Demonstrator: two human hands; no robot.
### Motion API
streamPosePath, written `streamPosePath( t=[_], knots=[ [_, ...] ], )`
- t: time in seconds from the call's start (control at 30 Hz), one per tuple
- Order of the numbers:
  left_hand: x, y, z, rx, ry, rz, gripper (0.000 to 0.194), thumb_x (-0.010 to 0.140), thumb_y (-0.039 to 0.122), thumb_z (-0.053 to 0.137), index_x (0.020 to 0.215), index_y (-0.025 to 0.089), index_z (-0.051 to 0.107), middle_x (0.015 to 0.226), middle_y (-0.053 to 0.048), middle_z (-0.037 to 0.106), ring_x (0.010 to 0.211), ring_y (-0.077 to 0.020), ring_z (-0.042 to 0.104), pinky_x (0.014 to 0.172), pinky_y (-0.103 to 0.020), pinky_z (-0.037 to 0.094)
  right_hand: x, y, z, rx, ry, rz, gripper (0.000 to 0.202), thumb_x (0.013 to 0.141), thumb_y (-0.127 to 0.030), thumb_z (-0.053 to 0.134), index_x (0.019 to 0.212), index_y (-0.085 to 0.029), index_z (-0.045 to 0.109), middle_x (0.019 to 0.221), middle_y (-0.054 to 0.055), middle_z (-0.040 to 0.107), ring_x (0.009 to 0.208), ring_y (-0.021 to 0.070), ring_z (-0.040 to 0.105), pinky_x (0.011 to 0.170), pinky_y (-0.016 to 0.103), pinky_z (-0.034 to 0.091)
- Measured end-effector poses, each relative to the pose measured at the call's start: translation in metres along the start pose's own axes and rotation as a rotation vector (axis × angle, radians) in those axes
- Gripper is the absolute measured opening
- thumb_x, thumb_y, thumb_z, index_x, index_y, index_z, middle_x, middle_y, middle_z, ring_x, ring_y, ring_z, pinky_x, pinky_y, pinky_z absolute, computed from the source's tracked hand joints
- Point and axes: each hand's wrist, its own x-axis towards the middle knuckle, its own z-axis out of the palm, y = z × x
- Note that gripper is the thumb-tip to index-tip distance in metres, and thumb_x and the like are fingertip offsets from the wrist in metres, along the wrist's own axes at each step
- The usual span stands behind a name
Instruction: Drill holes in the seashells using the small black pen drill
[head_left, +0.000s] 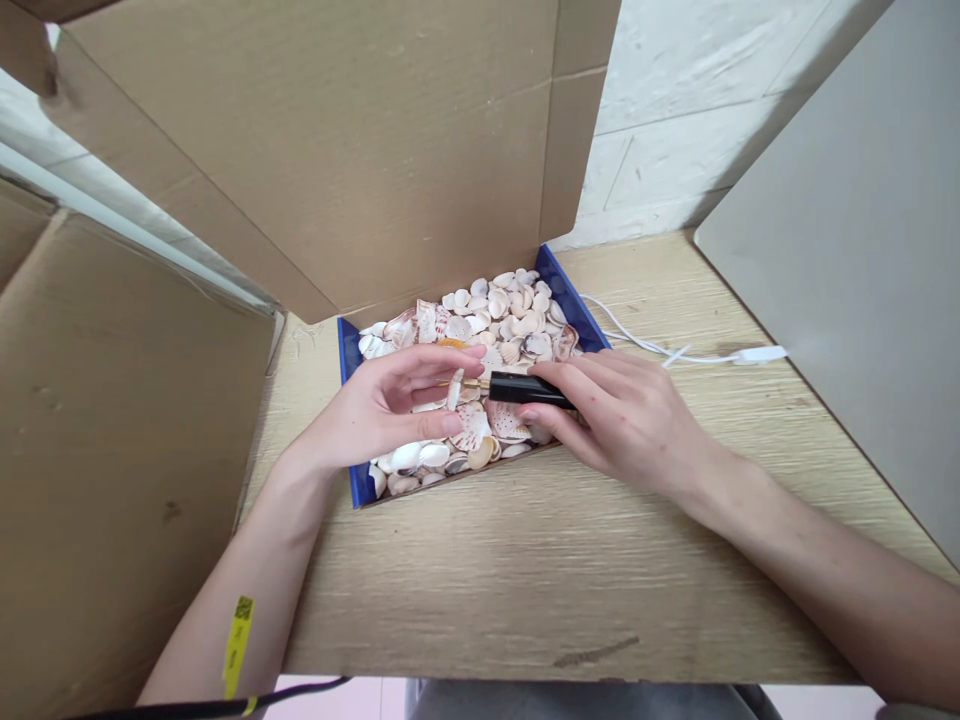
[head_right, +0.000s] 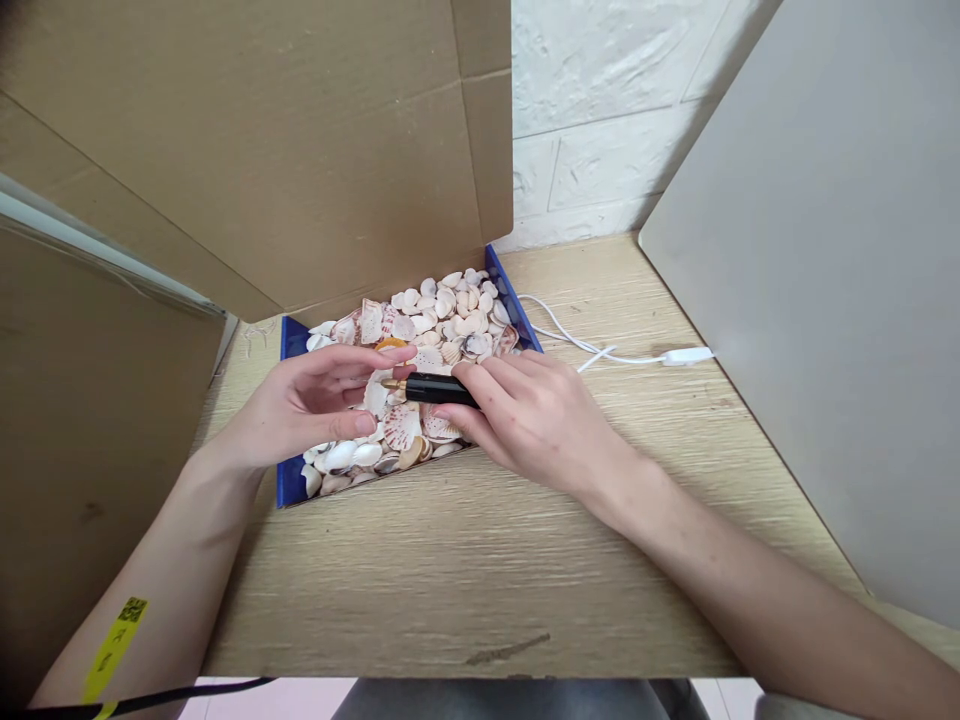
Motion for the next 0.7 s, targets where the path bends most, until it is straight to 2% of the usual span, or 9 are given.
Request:
streamPosePath(
  t=[0.1,0.27,0.53,0.7],
  knots=[
    [0.0000,0.0008,-0.0002,-0.030,-0.008,0.021,0.041,0.074,0.012,0.075,0.112,0.025,0.067,0.134,-0.006,0.059,0.121,-0.0219,0.058,0.097,-0.030,0.050,0.0001,0.0000,0.0002,0.000,0.008,0.009,0.025,0.093,-0.037,0.050,0.097,-0.014,0.057,0.071,0.003,0.065,0.061,0.0151,0.057,0.058,0.028,0.040],
    [0.0000,0.0003,-0.0013,-0.010,0.008,0.071,0.033,0.082,0.015,0.067,0.114,0.024,0.066,0.128,-0.007,0.064,0.117,-0.0213,0.060,0.096,-0.031,0.050,0.0003,0.0010,-0.0013,0.004,0.017,0.025,0.025,0.093,-0.036,0.051,0.100,-0.013,0.057,0.074,0.004,0.066,0.063,0.0151,0.058,0.059,0.028,0.040],
    [-0.0011,0.0006,-0.0010,0.021,0.098,0.031,0.031,0.078,0.018,0.072,0.109,0.022,0.068,0.117,-0.007,0.068,0.111,-0.0239,0.063,0.091,-0.033,0.052,-0.0003,0.0053,-0.0036,-0.006,0.018,0.019,0.023,0.092,-0.035,0.052,0.096,-0.014,0.059,0.073,0.004,0.065,0.063,0.0157,0.057,0.058,0.028,0.041],
    [-0.0014,-0.0013,-0.0025,0.022,0.145,0.039,0.031,0.078,0.018,0.072,0.108,0.023,0.068,0.115,-0.006,0.068,0.108,-0.0223,0.063,0.083,-0.029,0.052,0.0000,0.0089,-0.0037,-0.031,0.036,0.027,0.022,0.090,-0.033,0.056,0.094,-0.012,0.060,0.071,0.004,0.062,0.061,0.0158,0.054,0.057,0.029,0.040]
  ],
)
